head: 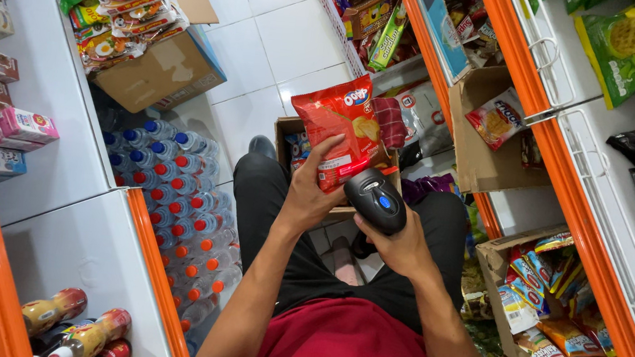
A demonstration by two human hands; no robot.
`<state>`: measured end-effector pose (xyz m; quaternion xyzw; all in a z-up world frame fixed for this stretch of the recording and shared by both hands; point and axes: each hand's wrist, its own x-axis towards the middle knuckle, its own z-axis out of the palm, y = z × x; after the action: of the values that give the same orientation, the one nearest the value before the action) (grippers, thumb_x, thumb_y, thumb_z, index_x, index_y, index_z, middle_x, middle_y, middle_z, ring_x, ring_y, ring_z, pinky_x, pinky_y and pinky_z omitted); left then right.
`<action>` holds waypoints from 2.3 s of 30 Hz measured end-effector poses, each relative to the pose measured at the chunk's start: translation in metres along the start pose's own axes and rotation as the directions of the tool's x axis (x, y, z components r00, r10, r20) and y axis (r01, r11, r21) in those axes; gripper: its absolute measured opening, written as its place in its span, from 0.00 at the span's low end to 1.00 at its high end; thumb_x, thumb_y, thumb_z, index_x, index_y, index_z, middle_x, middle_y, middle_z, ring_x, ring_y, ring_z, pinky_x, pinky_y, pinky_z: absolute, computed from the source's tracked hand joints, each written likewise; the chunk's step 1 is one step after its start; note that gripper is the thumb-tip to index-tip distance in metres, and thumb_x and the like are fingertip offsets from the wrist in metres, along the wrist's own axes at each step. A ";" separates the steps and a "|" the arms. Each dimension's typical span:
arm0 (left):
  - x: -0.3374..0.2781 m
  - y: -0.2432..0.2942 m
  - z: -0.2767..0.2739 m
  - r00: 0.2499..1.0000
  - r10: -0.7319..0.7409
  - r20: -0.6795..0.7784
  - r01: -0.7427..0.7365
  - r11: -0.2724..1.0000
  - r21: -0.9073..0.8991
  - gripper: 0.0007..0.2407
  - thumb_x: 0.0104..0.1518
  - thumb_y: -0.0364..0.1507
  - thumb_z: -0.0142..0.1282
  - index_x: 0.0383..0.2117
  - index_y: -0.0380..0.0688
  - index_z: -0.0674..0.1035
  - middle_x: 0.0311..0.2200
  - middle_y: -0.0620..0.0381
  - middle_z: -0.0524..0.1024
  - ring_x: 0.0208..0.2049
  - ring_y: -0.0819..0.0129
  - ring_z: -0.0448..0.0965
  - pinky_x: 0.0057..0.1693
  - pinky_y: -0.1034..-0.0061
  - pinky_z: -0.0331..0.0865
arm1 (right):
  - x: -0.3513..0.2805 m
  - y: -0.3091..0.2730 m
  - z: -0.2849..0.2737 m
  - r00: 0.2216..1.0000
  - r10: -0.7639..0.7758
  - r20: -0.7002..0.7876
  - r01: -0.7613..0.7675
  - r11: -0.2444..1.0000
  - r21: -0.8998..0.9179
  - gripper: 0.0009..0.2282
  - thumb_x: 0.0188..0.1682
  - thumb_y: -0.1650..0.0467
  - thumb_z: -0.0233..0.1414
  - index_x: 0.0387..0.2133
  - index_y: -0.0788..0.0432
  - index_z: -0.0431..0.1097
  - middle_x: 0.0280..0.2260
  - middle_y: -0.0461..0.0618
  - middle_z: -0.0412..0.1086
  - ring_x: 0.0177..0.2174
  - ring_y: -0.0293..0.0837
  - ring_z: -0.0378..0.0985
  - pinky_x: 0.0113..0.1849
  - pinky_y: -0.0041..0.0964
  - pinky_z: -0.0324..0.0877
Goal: The person scans snack bags taken from a box and snack bags displayed on shelves using a handheld barcode scanner.
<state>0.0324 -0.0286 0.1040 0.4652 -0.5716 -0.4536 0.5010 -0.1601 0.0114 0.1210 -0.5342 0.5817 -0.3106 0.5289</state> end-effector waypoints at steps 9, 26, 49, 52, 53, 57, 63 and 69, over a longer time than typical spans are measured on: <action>0.004 -0.010 -0.002 0.999 -0.047 -0.003 0.047 0.996 0.082 0.30 0.54 0.25 0.67 0.64 0.49 0.67 0.52 0.45 0.79 0.53 0.62 0.83 0.56 0.70 0.79 | -0.001 0.008 0.000 0.999 0.035 -0.015 -0.035 0.999 0.028 0.15 0.41 0.68 0.64 0.37 0.64 0.73 0.24 0.46 0.76 0.22 0.35 0.78 0.25 0.31 0.74; -0.021 -0.003 0.007 0.963 -0.122 0.239 0.170 0.967 -0.191 0.17 0.68 0.30 0.53 0.62 0.42 0.74 0.51 0.53 0.77 0.43 0.75 0.72 0.51 0.80 0.68 | 0.033 0.041 -0.033 0.946 -0.161 -0.281 0.294 0.790 0.538 0.20 0.42 0.79 0.66 0.47 0.65 0.69 0.44 0.46 0.70 0.43 0.38 0.76 0.46 0.35 0.74; 0.024 0.024 0.019 0.870 -0.055 0.489 0.366 0.737 -0.568 0.26 0.60 0.25 0.58 0.66 0.38 0.64 0.60 0.52 0.71 0.60 0.62 0.73 0.63 0.65 0.71 | 0.012 0.016 -0.089 0.972 -0.130 -0.196 0.212 0.845 0.490 0.22 0.41 0.72 0.65 0.50 0.62 0.72 0.44 0.48 0.77 0.46 0.41 0.78 0.49 0.39 0.73; 0.037 0.038 0.029 0.887 -0.131 0.444 0.315 0.873 -0.371 0.22 0.62 0.28 0.58 0.62 0.35 0.70 0.53 0.53 0.77 0.52 0.70 0.76 0.56 0.72 0.72 | 0.007 0.006 -0.095 0.946 -0.142 -0.293 0.207 0.957 0.205 0.26 0.38 0.70 0.67 0.52 0.59 0.69 0.44 0.43 0.76 0.44 0.36 0.75 0.48 0.35 0.71; 0.039 0.044 0.032 0.890 -0.295 0.348 0.400 0.870 -0.287 0.20 0.61 0.30 0.58 0.58 0.35 0.75 0.45 0.53 0.81 0.42 0.73 0.80 0.47 0.76 0.76 | 0.006 0.004 -0.096 0.938 -0.149 -0.314 0.219 0.955 0.201 0.26 0.38 0.70 0.67 0.52 0.59 0.69 0.44 0.43 0.76 0.44 0.36 0.75 0.48 0.35 0.71; 0.053 0.055 0.044 0.907 -0.264 0.327 0.382 0.842 -0.381 0.16 0.58 0.30 0.57 0.51 0.36 0.77 0.38 0.60 0.82 0.34 0.78 0.83 0.40 0.78 0.81 | 0.005 0.007 -0.101 0.946 -0.122 -0.299 0.201 0.948 0.249 0.24 0.40 0.69 0.67 0.51 0.60 0.71 0.43 0.45 0.76 0.43 0.37 0.76 0.47 0.36 0.72; 0.066 0.040 0.057 0.933 -0.229 0.277 0.329 0.857 -0.397 0.09 0.62 0.28 0.59 0.37 0.31 0.85 0.28 0.54 0.84 0.24 0.77 0.78 0.31 0.83 0.70 | 0.003 -0.004 -0.114 0.953 -0.118 -0.280 0.194 0.946 0.259 0.22 0.42 0.70 0.67 0.50 0.63 0.73 0.41 0.50 0.76 0.40 0.41 0.76 0.44 0.39 0.73; 0.084 0.050 0.062 0.899 -0.328 0.292 0.436 0.746 -0.504 0.09 0.57 0.27 0.60 0.35 0.31 0.84 0.30 0.50 0.85 0.26 0.71 0.84 0.34 0.73 0.80 | 0.007 -0.030 -0.126 0.931 -0.182 -0.316 0.275 0.919 0.282 0.25 0.39 0.72 0.66 0.52 0.58 0.68 0.44 0.45 0.76 0.43 0.36 0.76 0.45 0.34 0.72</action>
<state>-0.0384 -0.1003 0.1607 0.3621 -0.3500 -0.7342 0.4554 -0.2701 -0.0280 0.1776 -0.4554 0.5259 -0.5347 0.4797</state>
